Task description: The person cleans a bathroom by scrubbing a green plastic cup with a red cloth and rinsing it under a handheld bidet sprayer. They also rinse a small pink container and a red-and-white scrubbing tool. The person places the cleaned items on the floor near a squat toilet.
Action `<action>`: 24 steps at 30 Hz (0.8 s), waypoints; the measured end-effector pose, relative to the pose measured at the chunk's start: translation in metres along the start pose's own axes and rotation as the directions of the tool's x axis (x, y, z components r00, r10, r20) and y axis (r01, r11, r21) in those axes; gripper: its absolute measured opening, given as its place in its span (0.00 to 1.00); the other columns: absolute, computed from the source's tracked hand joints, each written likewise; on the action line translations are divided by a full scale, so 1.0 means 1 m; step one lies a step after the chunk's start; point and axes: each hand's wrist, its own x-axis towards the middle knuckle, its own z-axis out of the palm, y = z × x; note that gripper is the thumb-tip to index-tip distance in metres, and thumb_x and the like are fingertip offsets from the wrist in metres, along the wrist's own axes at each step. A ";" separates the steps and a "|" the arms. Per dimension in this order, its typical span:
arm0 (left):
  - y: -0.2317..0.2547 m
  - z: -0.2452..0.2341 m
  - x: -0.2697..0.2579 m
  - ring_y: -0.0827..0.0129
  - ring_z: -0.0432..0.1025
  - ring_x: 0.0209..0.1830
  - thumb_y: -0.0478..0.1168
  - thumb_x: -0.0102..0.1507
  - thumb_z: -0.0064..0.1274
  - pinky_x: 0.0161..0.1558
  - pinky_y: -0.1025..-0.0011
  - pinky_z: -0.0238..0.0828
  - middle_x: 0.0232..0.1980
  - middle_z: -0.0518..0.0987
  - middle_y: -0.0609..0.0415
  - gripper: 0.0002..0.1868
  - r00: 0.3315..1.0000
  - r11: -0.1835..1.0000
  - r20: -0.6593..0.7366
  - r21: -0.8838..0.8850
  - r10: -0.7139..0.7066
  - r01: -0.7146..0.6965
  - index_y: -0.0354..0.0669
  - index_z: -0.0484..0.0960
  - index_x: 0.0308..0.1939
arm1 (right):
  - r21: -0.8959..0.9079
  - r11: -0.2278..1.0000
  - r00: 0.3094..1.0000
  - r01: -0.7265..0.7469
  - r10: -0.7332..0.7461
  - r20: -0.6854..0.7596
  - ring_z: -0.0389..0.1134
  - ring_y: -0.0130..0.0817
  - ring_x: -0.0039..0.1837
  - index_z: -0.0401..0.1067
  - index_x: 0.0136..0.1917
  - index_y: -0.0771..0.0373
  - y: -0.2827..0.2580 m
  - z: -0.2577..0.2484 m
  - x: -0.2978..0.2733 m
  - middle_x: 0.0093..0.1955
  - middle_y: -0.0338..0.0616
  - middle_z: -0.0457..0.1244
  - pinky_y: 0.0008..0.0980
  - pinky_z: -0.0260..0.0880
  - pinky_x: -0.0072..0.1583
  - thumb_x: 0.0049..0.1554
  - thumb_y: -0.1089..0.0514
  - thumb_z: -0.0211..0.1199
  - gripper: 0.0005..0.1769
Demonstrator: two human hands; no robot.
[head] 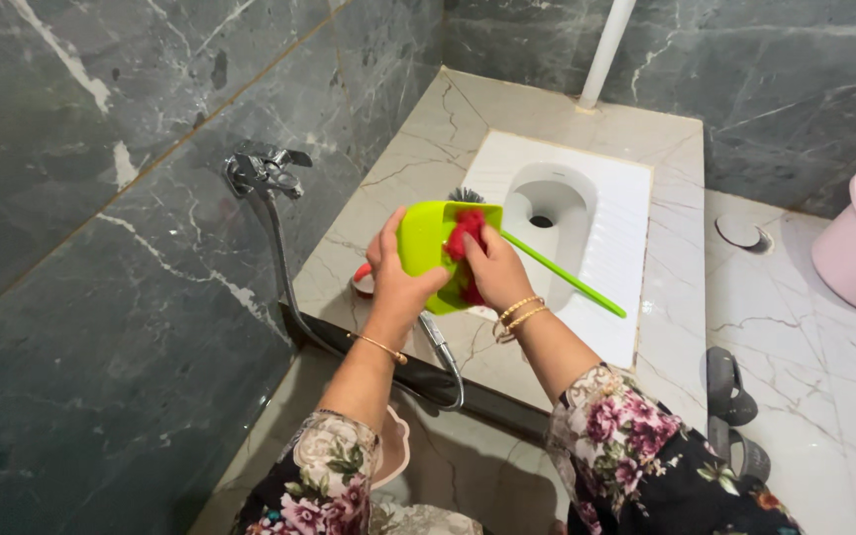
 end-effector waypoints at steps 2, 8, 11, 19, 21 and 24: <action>0.002 0.001 -0.004 0.54 0.56 0.71 0.36 0.46 0.60 0.70 0.62 0.59 0.72 0.53 0.46 0.52 0.996 0.995 0.044 -0.060 -0.082 0.084 0.55 0.59 0.76 | -0.168 0.977 0.991 0.132 -0.133 0.005 0.71 0.41 0.50 0.70 0.60 0.67 -0.014 0.003 -0.005 0.50 0.52 0.70 0.35 0.71 0.54 0.62 0.53 0.59 0.18; 0.004 -0.006 -0.005 0.49 0.54 0.73 0.35 0.47 0.63 0.74 0.59 0.53 0.71 0.58 0.42 0.52 0.985 0.971 -0.003 0.170 0.172 -0.169 0.53 0.62 0.76 | -0.267 0.939 0.976 0.218 -0.211 0.053 0.72 0.39 0.51 0.69 0.63 0.67 -0.035 0.002 -0.007 0.52 0.53 0.69 0.35 0.71 0.54 0.61 0.52 0.58 0.22; 0.008 -0.005 -0.002 0.49 0.54 0.72 0.35 0.45 0.65 0.73 0.58 0.53 0.72 0.55 0.40 0.55 0.956 0.935 -0.077 0.243 0.282 -0.257 0.53 0.59 0.76 | -0.050 0.996 0.992 -0.077 0.071 -0.104 0.71 0.35 0.49 0.71 0.60 0.66 -0.020 0.015 -0.002 0.49 0.49 0.69 0.34 0.71 0.53 0.65 0.50 0.51 0.20; 0.022 -0.022 -0.002 0.49 0.52 0.75 0.34 0.49 0.73 0.74 0.56 0.52 0.75 0.55 0.41 0.61 0.927 0.940 -0.180 0.158 0.328 -0.302 0.49 0.49 0.80 | 0.030 0.970 0.959 -0.242 0.234 0.163 0.68 0.37 0.40 0.73 0.47 0.71 -0.039 0.021 -0.011 0.41 0.50 0.67 0.36 0.69 0.44 0.65 0.53 0.53 0.18; 0.024 -0.032 0.004 0.54 0.57 0.73 0.35 0.52 0.71 0.72 0.60 0.58 0.73 0.55 0.43 0.58 0.967 0.986 -0.202 -0.033 0.156 -0.166 0.50 0.50 0.80 | -0.260 0.965 0.979 -0.026 0.077 0.187 0.72 0.37 0.42 0.74 0.47 0.68 -0.057 0.014 -0.025 0.41 0.51 0.70 0.34 0.72 0.47 0.60 0.52 0.58 0.15; 0.025 -0.035 0.005 0.58 0.61 0.71 0.35 0.56 0.67 0.70 0.63 0.63 0.72 0.56 0.45 0.52 0.985 0.966 -0.171 -0.246 0.040 -0.082 0.49 0.53 0.79 | -0.478 0.807 0.935 0.347 -0.258 0.242 0.71 0.46 0.49 0.75 0.46 0.66 -0.074 0.023 -0.039 0.44 0.55 0.69 0.40 0.70 0.52 0.58 0.54 0.62 0.12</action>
